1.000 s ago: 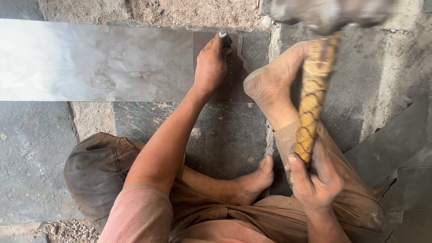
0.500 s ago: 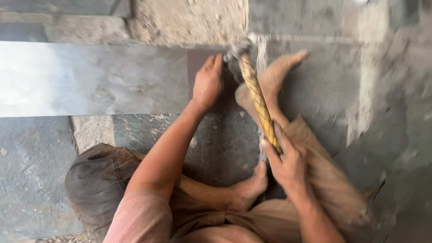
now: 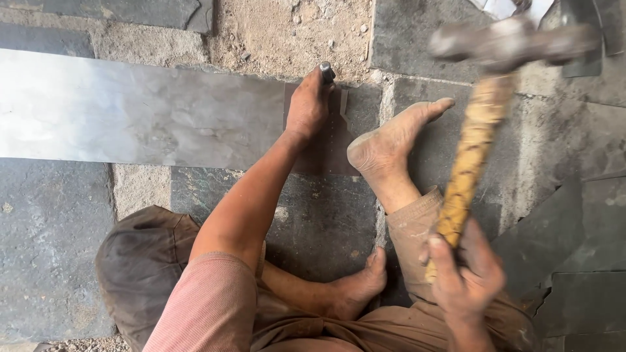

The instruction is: The person sits on the floor and uses a hammer and a metal punch to create holes in rectangular metal sheets. They align a template, punch holes, and then hammer the sheets to flatten or shape them.

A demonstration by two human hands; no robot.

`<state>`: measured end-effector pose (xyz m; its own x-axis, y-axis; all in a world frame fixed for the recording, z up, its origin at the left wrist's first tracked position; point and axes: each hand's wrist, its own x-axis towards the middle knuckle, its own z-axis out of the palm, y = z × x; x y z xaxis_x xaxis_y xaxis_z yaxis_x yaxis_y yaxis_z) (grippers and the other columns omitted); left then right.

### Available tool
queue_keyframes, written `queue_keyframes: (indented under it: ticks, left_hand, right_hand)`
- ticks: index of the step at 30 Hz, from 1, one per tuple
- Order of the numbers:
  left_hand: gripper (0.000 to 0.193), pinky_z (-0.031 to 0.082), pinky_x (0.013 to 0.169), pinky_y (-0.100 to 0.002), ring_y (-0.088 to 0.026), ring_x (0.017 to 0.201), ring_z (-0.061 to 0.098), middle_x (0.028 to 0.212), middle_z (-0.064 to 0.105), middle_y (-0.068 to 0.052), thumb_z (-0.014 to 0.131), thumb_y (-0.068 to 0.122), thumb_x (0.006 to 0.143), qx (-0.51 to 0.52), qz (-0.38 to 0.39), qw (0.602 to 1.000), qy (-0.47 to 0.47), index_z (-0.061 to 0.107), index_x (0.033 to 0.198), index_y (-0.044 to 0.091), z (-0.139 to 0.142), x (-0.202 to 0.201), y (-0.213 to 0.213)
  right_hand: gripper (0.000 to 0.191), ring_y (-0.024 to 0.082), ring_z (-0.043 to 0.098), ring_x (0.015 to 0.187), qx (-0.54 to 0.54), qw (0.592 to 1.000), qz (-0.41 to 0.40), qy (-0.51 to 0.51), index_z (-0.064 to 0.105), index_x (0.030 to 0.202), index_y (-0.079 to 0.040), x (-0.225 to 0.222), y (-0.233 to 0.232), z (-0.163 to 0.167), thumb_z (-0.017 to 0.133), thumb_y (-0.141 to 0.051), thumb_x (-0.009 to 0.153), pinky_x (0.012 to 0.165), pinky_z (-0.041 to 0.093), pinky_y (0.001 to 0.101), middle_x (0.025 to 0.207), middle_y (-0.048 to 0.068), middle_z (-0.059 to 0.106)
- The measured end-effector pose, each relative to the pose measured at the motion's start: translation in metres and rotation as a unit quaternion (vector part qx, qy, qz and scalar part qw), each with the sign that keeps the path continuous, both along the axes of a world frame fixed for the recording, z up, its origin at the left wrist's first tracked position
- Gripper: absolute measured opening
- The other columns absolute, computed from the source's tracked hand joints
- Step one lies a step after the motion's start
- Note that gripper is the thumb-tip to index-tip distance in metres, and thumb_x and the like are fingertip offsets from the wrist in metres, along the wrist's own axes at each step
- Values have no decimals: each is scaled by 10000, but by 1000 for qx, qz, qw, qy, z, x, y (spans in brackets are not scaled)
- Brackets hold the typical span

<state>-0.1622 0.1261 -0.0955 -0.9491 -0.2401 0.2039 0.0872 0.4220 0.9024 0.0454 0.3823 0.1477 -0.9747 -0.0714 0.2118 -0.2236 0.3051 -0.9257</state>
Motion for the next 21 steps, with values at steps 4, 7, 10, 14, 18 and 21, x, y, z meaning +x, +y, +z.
queue_keyframes:
  ticks: [4,7,10,14,18,21]
  left_hand:
    - [305,520,949,-490,-433,1107,640,1216,661,-217,593,172,1038,-10,9,1000,-22,531,1298,25,-5,-3,2]
    - [366,518,940,-495,-436,1101,639,1230,644,-226,593,174,1030,-32,15,999,-8,498,1346,16,-7,-4,2]
    - [360,528,936,-490,-424,1105,647,1227,650,-214,592,182,1028,-27,6,999,-24,496,1341,32,-8,-4,2]
    - [336,533,935,-487,-418,1102,651,1234,641,-209,587,181,1038,-35,0,999,-10,498,1332,46,-7,-2,2]
    - [381,525,937,-482,-409,1103,638,1240,618,-203,610,194,1029,-61,-21,998,-19,479,1352,40,-6,-1,5]
    - [410,518,1013,-461,-380,1189,617,1269,603,-181,586,140,1020,-110,-34,993,-24,477,1411,83,-4,2,7]
  right_hand:
    - [367,127,656,716,-33,999,-1,37,567,1396,111,-13,-9,23,599,23,1041,593,568,263,959,153,687]
    - [351,164,665,713,-35,996,-31,76,576,1349,123,-21,-17,35,595,9,1018,602,561,307,930,170,682]
    - [399,150,663,683,-19,990,-29,135,543,1363,104,-31,-20,43,591,-30,990,573,577,289,927,159,692]
    - [429,148,661,725,-25,990,-20,139,486,1427,76,-30,-23,38,588,-34,1026,598,614,280,970,169,690]
    - [238,185,664,714,47,993,7,104,604,1298,58,-36,-25,9,615,0,1067,604,563,309,934,194,679]
    - [246,201,689,680,241,970,15,34,639,1266,-18,-49,-22,-8,651,-69,1025,585,561,322,857,155,699]
